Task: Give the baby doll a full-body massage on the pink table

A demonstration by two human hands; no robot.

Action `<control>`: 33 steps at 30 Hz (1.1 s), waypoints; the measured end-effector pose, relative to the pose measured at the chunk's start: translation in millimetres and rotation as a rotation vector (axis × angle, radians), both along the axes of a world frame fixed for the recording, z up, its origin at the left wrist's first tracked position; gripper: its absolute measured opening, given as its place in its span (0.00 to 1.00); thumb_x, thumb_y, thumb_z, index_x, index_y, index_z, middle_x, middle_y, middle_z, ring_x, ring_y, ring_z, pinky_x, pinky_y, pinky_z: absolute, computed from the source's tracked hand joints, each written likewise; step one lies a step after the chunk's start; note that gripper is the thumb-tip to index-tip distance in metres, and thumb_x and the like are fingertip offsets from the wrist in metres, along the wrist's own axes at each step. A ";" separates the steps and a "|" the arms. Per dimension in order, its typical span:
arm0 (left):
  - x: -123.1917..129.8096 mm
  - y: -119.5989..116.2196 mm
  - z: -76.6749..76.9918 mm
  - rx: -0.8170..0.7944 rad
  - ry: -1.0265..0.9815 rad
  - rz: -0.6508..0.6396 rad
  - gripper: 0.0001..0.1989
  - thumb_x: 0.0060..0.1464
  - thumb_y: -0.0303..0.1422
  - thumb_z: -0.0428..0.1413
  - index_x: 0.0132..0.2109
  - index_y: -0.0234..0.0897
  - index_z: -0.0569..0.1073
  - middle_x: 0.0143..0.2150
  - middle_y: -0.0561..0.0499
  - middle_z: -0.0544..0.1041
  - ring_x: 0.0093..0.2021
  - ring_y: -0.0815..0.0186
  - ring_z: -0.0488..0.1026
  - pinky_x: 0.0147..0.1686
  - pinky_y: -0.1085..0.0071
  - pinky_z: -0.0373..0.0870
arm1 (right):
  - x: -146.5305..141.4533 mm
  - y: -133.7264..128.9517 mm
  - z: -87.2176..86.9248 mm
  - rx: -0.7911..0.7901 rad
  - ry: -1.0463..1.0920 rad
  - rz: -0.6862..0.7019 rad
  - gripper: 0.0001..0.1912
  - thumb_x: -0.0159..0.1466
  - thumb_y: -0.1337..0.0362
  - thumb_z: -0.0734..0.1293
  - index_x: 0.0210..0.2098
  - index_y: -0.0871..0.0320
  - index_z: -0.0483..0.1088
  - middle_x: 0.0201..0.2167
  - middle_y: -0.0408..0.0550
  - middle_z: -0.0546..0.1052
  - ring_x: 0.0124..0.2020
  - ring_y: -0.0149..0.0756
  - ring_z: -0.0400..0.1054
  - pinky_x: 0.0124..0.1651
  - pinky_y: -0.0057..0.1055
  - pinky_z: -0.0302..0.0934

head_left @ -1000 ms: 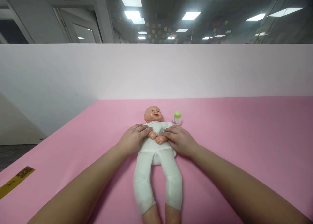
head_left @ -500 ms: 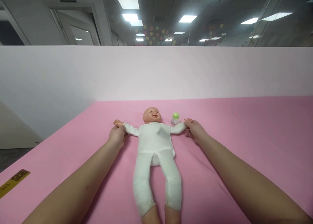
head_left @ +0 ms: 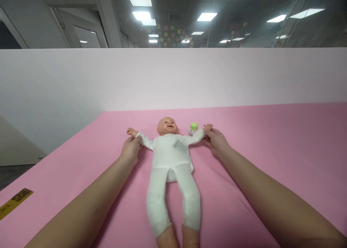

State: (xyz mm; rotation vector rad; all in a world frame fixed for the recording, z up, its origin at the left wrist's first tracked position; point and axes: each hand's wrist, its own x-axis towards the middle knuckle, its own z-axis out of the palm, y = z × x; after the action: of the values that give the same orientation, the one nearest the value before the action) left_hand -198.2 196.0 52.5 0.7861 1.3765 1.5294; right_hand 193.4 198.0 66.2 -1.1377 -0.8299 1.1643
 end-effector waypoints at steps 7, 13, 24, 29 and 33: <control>22.0 -35.8 17.1 0.437 0.978 -0.273 0.19 0.63 0.41 0.60 0.59 0.44 0.76 0.56 0.46 0.80 0.54 0.51 0.76 0.57 0.54 0.72 | -48.9 -51.9 22.9 0.534 -0.800 0.200 0.15 0.66 0.60 0.75 0.52 0.50 0.76 0.50 0.49 0.82 0.48 0.45 0.77 0.51 0.43 0.73; 34.1 -45.7 22.0 0.538 1.496 -0.427 0.21 0.67 0.34 0.53 0.64 0.47 0.75 0.58 0.42 0.78 0.60 0.46 0.72 0.60 0.50 0.68 | -61.3 -64.6 21.5 0.903 -1.361 0.371 0.10 0.69 0.69 0.70 0.48 0.52 0.79 0.46 0.49 0.82 0.49 0.46 0.74 0.56 0.45 0.68; 37.6 -46.8 22.7 0.511 1.551 -0.475 0.22 0.67 0.31 0.52 0.65 0.48 0.75 0.59 0.43 0.78 0.61 0.47 0.72 0.61 0.52 0.67 | -61.0 -61.8 13.7 0.884 -1.332 0.361 0.12 0.69 0.69 0.71 0.50 0.51 0.78 0.46 0.48 0.82 0.49 0.46 0.73 0.56 0.46 0.67; 28.2 -41.9 18.5 0.371 1.255 -0.287 0.20 0.65 0.37 0.56 0.63 0.47 0.74 0.57 0.44 0.80 0.55 0.48 0.76 0.54 0.55 0.71 | -46.8 -48.7 8.1 0.534 -0.903 0.209 0.23 0.66 0.61 0.74 0.59 0.48 0.72 0.51 0.48 0.81 0.47 0.43 0.76 0.49 0.40 0.72; 12.3 -22.2 6.2 0.169 0.803 -0.124 0.14 0.61 0.39 0.61 0.53 0.43 0.76 0.46 0.44 0.81 0.45 0.53 0.78 0.45 0.61 0.74 | -19.1 -17.1 -3.5 0.257 -0.551 0.021 0.32 0.65 0.61 0.73 0.66 0.48 0.64 0.52 0.50 0.81 0.47 0.43 0.78 0.46 0.38 0.75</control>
State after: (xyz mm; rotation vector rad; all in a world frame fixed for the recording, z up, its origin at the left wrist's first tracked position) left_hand -185.9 173.8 58.6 1.6797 1.7161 1.2832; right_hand 174.4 180.9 62.7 -1.2492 -1.3718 0.7329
